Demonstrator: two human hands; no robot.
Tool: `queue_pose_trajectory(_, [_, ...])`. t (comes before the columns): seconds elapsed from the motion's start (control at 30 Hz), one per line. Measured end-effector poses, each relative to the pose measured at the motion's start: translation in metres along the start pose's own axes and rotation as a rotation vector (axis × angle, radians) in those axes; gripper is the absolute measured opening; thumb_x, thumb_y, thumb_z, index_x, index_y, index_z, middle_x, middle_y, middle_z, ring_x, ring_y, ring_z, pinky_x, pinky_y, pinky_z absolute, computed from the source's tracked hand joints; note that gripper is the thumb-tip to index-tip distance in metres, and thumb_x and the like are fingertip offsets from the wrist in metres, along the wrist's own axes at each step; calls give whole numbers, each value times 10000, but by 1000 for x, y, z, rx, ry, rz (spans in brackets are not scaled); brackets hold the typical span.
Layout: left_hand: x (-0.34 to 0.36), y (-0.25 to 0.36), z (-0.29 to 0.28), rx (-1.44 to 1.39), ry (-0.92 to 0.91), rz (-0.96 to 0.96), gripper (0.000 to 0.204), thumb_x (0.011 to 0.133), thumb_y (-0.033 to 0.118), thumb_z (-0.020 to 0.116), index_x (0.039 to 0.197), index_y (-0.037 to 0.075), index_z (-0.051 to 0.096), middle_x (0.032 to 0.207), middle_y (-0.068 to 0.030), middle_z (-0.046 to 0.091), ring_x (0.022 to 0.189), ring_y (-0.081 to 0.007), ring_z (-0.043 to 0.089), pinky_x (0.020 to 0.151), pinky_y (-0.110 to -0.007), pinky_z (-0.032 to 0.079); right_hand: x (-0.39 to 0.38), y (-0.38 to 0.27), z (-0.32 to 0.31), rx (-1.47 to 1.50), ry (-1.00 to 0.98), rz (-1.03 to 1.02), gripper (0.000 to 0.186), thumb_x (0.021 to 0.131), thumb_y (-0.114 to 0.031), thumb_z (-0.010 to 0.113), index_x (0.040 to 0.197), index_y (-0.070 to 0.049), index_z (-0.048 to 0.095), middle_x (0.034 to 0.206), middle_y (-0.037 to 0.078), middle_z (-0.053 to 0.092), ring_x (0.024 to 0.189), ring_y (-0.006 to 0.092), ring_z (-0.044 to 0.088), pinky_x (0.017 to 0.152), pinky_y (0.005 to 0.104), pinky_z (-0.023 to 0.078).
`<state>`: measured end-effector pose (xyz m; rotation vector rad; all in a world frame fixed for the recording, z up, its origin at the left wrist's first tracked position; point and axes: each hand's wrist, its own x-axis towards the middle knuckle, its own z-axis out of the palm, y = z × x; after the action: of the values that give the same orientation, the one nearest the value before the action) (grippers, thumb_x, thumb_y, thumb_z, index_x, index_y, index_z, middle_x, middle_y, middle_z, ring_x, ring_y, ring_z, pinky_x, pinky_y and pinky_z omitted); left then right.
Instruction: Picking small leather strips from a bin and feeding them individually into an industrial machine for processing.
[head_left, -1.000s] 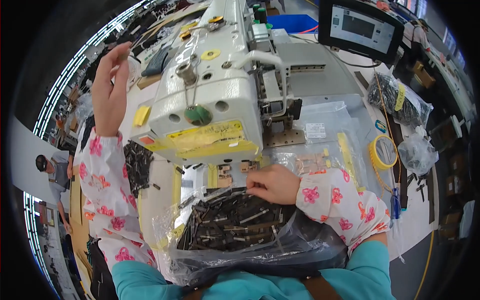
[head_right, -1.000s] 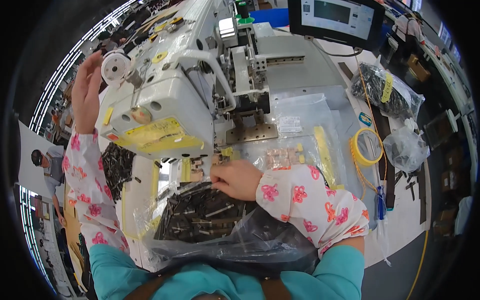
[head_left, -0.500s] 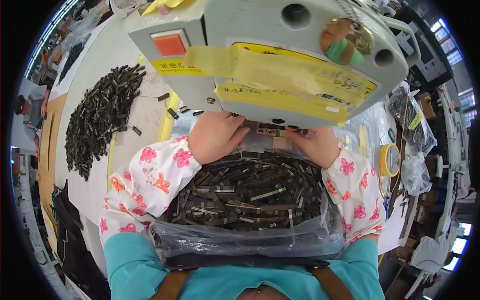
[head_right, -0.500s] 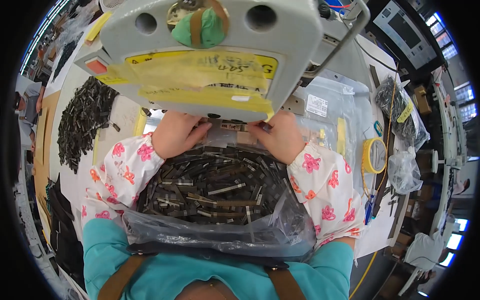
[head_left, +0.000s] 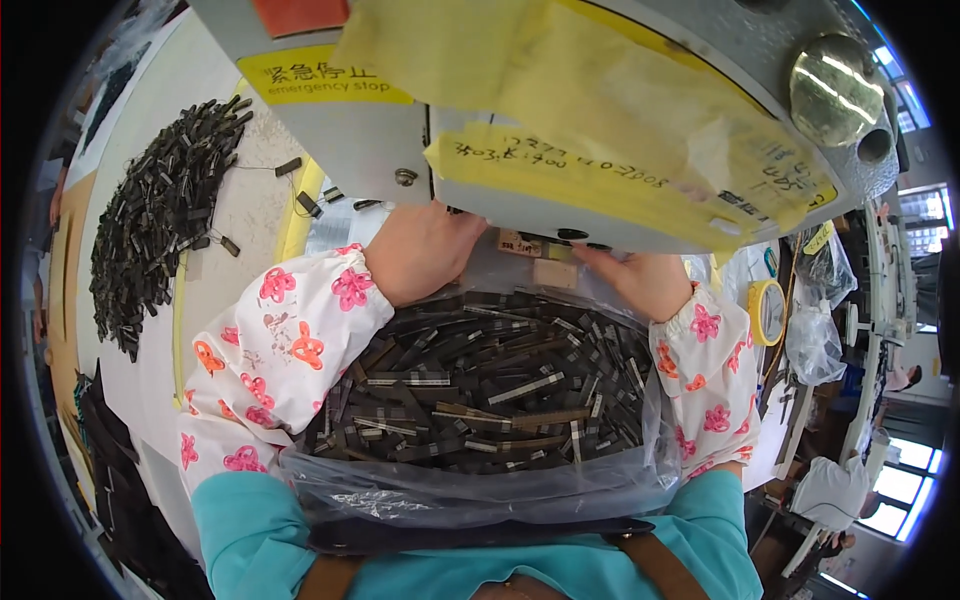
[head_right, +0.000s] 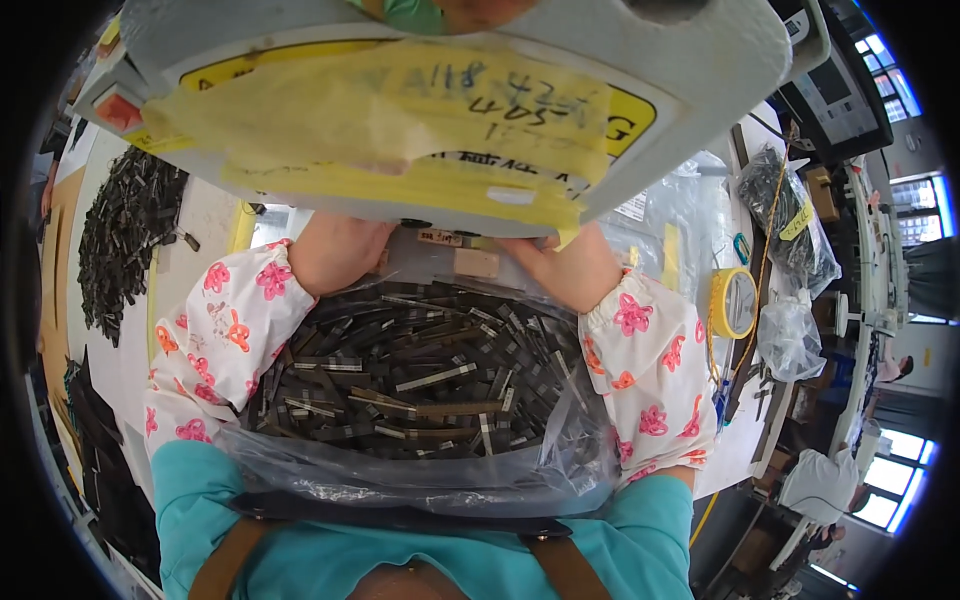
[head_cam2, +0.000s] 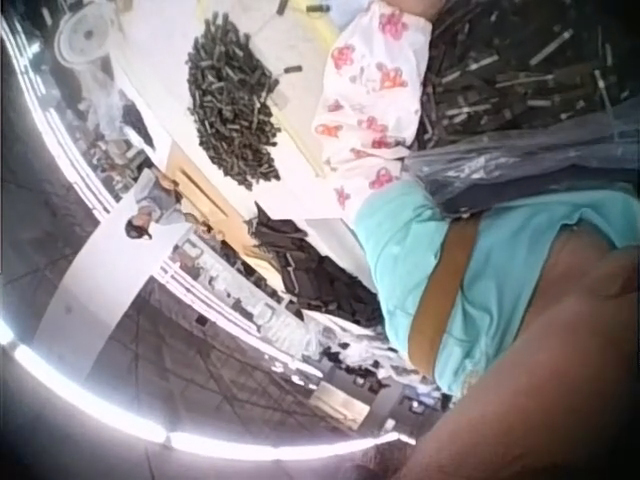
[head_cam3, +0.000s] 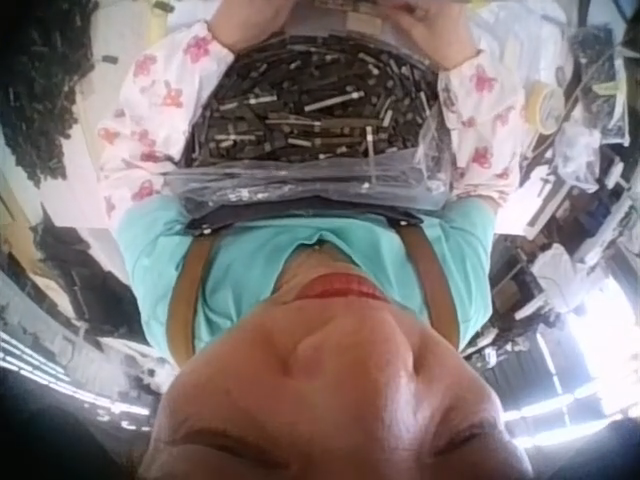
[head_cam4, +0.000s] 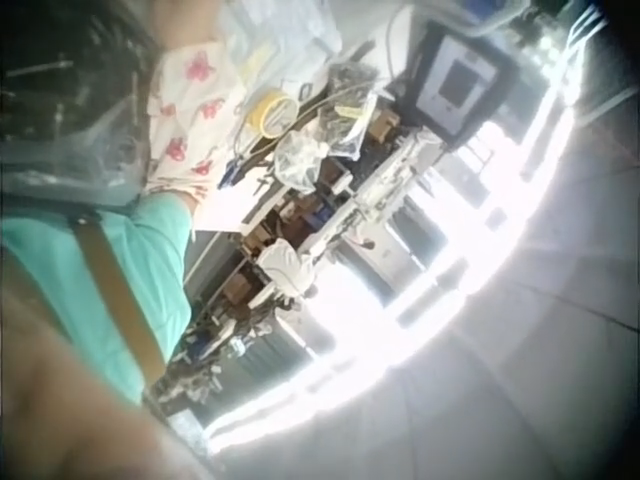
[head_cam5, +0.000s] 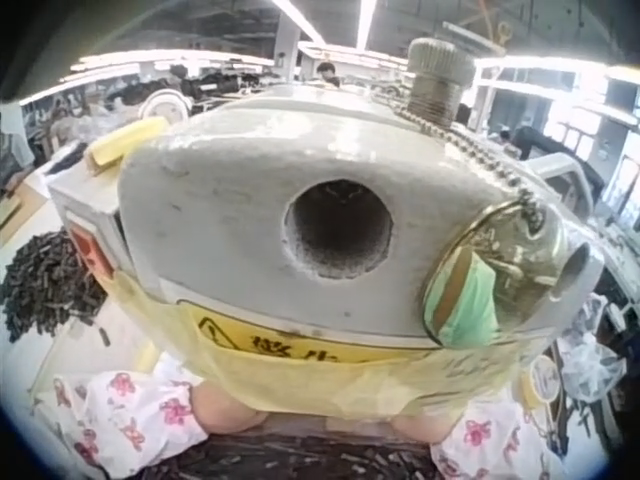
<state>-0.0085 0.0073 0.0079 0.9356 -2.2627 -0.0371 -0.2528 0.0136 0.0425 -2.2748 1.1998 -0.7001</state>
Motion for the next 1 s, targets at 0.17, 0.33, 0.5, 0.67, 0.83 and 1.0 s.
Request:
queue_pose_trajectory(0.17, [-1,4,-6,60,-33,-73,140,721,94,566,853,47,571,910,-156,538,829,-326,545,637,-414,452,-1,2,0,-18,1,-20,254,746,-92,643,989,-30,605,952,135,612,871,304,573,742,345,459])
queue_pose_trajectory(0.33, [-6,2,-11,69,-103,-76,225,654,71,577,879,77,598,877,-138,546,824,-300,555,621,-402,462,-1,4,-1,-10,-1,-15,260,741,-93,650,991,-36,607,962,137,609,887,306,568,750,352,456])
queue_pose_trajectory(0.5, [-6,2,-11,23,-61,-42,337,617,32,584,949,90,612,845,-125,569,781,-293,570,612,-389,459,-2,5,5,-55,58,3,256,729,-95,656,978,-48,616,940,124,619,860,313,574,735,357,460])
queue_pose_trajectory(0.67, [2,7,-9,-116,-12,77,334,632,19,592,958,91,612,858,-114,577,746,-296,577,595,-390,455,-3,-1,13,-54,106,5,227,734,-111,654,948,-38,627,899,120,631,815,301,589,714,347,461])
queue_pose_trajectory(0.83, [0,9,-5,-175,-139,38,238,675,62,607,902,125,640,833,-76,594,748,-278,581,601,-382,457,-3,-7,28,-80,201,-45,180,744,-101,651,908,-28,641,869,120,637,768,291,599,682,338,461])
queue_pose_trajectory(1.0, [6,12,-6,-94,-54,98,271,664,68,589,911,158,654,809,-51,609,752,-256,591,595,-356,467,-1,-3,33,-247,163,-197,163,746,-47,625,907,-40,648,812,145,613,742,312,586,661,367,463])
